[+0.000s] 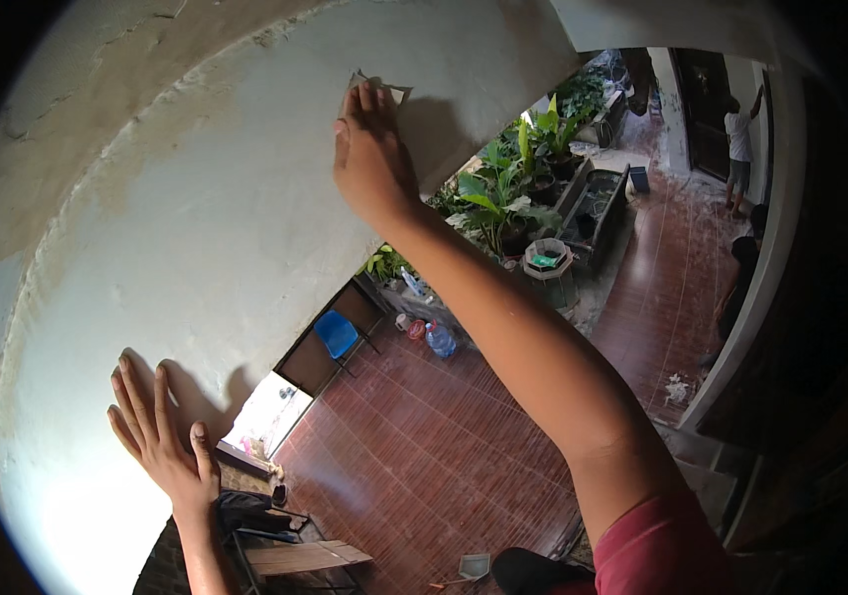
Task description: The person smooths a freshly plastered wall using a small rectangular trowel. They repeatedly rub the trowel over the curved wall surface while occasionally touching the wall with their left hand to check the finish.
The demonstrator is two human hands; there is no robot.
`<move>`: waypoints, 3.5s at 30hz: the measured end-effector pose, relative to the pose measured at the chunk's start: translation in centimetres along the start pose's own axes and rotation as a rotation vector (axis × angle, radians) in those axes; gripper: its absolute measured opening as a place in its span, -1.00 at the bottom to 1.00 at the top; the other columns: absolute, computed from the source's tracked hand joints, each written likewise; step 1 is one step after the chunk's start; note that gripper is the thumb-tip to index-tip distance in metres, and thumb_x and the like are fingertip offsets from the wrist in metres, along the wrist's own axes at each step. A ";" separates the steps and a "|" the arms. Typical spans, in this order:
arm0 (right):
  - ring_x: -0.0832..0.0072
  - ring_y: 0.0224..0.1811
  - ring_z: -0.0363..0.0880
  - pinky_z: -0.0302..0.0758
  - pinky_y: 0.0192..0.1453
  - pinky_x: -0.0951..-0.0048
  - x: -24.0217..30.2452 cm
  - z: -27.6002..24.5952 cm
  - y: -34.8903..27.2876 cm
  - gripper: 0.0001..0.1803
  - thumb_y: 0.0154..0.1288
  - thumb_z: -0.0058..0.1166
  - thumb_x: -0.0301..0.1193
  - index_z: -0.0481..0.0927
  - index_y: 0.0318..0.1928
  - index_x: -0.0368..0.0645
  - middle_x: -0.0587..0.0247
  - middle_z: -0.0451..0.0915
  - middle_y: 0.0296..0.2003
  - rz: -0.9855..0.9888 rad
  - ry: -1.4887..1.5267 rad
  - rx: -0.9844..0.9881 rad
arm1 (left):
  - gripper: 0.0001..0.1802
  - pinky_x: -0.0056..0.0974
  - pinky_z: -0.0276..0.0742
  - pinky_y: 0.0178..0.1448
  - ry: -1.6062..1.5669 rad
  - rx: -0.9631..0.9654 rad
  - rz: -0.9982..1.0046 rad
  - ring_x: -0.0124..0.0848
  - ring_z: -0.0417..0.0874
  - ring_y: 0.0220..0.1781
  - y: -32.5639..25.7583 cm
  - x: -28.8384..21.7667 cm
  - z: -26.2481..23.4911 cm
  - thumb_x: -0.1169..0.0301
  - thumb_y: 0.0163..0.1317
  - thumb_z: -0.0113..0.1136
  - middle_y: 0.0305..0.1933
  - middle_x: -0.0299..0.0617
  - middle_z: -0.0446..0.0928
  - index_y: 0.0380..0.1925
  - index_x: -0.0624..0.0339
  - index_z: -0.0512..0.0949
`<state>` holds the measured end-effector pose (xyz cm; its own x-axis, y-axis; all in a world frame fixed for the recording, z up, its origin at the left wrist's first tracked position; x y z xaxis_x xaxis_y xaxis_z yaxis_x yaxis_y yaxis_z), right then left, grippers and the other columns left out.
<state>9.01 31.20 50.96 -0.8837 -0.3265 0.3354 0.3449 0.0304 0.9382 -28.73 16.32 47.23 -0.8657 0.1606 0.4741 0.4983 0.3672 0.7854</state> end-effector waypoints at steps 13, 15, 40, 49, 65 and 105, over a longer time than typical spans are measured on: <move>-0.15 0.51 0.13 0.27 0.51 0.04 -3.4 0.7 -0.1 -0.53 0.48 -0.13 -0.46 0.33 0.32 -0.44 -0.28 0.21 0.43 -0.073 0.239 -0.088 | -0.28 0.14 -0.39 0.67 0.090 0.012 -0.018 -0.07 -0.08 0.70 -0.1 -0.2 0.3 -0.15 0.47 -0.32 0.64 0.02 0.05 0.47 -0.06 0.34; -0.17 0.50 0.16 0.29 0.50 0.04 -3.0 0.0 0.1 -0.53 0.48 -0.13 -0.47 0.33 0.32 -0.44 -0.28 0.23 0.42 -0.071 0.190 -0.047 | -0.28 0.14 -0.39 0.67 0.062 -0.001 -0.007 -0.08 -0.08 0.70 -0.1 -0.2 0.4 -0.15 0.46 -0.32 0.64 0.02 0.05 0.47 -0.06 0.34; -0.23 0.45 0.23 0.38 0.42 0.04 -0.7 0.0 0.5 -0.50 0.45 -0.09 -0.47 0.34 0.34 -0.40 -0.26 0.31 0.37 -0.042 0.103 0.001 | -0.30 0.19 -0.39 0.67 0.042 0.036 -0.024 0.01 -0.06 0.69 -0.3 0.0 -0.3 -0.11 0.44 -0.21 0.63 0.08 0.06 0.46 -0.04 0.35; -0.26 0.46 0.20 0.37 0.44 0.03 -0.9 1.3 1.0 -0.51 0.45 -0.09 -0.46 0.36 0.32 -0.43 -0.28 0.32 0.36 -0.106 0.135 -0.081 | -0.30 0.17 -0.41 0.67 0.058 0.037 -0.018 -0.02 -0.08 0.70 -0.2 -0.1 0.0 -0.08 0.42 -0.17 0.63 0.08 0.05 0.46 -0.03 0.35; -0.28 0.42 0.24 0.31 0.46 -0.04 4.4 1.0 -1.1 -0.57 0.44 -0.02 -0.47 0.40 0.22 -0.50 -0.33 0.33 0.32 -0.105 0.215 -0.081 | -0.30 0.17 -0.45 0.66 0.058 0.021 -0.002 -0.06 -0.10 0.70 -0.4 0.5 0.5 -0.03 0.39 -0.11 0.65 0.05 0.01 0.49 -0.05 0.31; -0.19 0.54 0.10 0.11 0.59 -0.06 13.3 -2.9 -15.5 -0.37 0.42 0.08 -0.42 0.26 0.41 -0.41 -0.25 0.19 0.47 -0.082 0.317 0.064 | -0.33 0.16 -0.41 0.67 0.029 -0.003 0.002 -0.10 -0.05 0.70 0.1 -0.2 0.7 -0.04 0.43 -0.18 0.64 -0.01 0.07 0.47 -0.07 0.35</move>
<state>-7.16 23.64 40.66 -0.7619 -0.6076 0.2243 0.2469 0.0476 0.9679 -28.54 16.99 46.93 -0.8631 0.1349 0.4866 0.4999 0.3645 0.7856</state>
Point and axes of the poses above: each hand's wrist, its own y-axis towards the middle knuckle, its own z-axis out of the palm, x = y × z, the point moved 1 cm from there along y, towards the middle knuckle
